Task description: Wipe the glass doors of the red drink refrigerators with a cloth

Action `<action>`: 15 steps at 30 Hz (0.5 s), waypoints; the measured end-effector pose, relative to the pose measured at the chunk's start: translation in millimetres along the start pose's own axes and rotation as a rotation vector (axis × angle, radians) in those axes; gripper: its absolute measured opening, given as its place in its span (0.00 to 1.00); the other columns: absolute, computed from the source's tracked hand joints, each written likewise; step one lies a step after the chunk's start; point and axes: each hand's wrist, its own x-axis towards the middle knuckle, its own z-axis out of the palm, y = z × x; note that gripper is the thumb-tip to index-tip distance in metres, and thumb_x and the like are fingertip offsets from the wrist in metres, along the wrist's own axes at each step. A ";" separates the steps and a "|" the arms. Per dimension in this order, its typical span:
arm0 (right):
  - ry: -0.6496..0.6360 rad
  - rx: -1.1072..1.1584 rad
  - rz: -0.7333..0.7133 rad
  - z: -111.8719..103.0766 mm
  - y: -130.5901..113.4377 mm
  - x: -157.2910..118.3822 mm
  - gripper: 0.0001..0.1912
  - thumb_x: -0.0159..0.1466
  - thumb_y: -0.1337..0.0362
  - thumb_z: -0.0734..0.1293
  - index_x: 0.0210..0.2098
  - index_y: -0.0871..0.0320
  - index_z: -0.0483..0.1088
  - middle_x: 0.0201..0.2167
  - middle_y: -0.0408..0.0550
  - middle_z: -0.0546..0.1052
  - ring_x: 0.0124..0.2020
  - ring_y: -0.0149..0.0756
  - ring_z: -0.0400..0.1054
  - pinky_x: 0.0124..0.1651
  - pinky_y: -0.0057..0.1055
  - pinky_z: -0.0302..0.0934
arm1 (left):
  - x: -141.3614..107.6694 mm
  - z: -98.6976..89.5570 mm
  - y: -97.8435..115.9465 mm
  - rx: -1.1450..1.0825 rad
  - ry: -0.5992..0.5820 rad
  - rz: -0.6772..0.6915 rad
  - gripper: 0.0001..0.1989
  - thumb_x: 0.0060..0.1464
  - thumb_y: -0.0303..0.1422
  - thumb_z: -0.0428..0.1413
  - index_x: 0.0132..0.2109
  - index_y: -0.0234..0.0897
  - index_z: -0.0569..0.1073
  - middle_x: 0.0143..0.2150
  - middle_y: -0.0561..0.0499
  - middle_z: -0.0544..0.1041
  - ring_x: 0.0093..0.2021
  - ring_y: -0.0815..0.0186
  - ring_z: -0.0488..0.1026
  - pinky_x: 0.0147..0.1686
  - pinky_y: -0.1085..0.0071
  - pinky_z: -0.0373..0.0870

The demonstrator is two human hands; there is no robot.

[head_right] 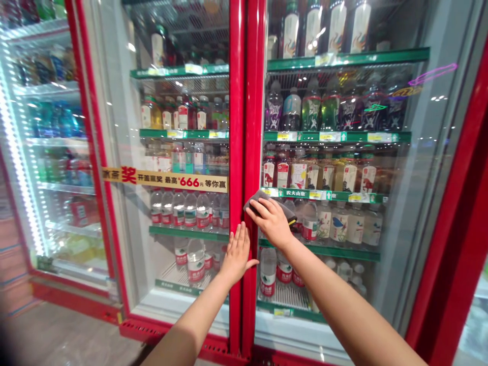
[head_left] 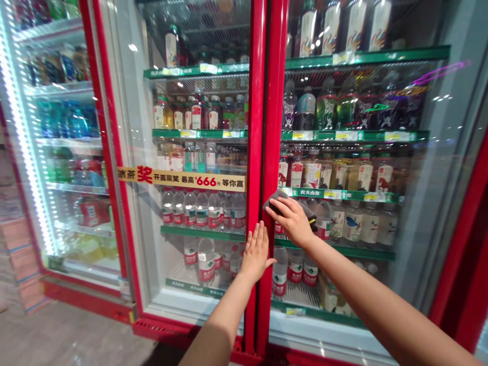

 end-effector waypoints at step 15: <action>-0.082 -0.026 0.066 8.2 -5.1 1.9 0.26 0.70 0.68 0.62 0.66 0.48 0.65 0.69 0.44 0.65 0.67 0.44 0.58 0.70 0.49 0.51 | -11.7 11.4 14.5 0.024 0.022 -0.174 0.63 0.48 0.46 0.69 0.74 0.23 0.39 0.75 0.29 0.38 0.75 0.47 0.37 0.71 0.51 0.52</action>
